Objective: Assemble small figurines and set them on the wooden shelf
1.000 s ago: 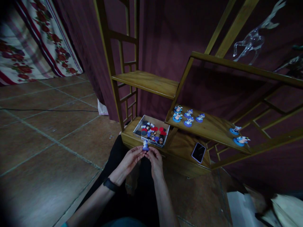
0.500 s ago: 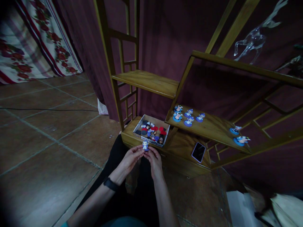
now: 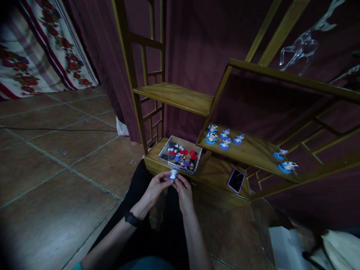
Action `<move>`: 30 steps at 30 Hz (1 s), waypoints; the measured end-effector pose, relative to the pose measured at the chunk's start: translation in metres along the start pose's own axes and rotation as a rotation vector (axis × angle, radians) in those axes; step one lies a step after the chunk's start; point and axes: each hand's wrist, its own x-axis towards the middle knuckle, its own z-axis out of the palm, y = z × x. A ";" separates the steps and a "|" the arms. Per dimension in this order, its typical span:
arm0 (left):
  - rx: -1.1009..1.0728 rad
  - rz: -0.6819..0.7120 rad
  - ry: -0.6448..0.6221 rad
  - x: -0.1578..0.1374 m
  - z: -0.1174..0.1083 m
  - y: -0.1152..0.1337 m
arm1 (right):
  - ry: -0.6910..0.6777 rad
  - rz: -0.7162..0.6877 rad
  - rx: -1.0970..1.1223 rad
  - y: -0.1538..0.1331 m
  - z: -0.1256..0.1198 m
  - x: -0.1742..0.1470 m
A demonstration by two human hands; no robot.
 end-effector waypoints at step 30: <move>1.038 0.534 -0.116 -0.005 0.000 0.001 | -0.016 0.008 -0.110 -0.002 -0.005 0.003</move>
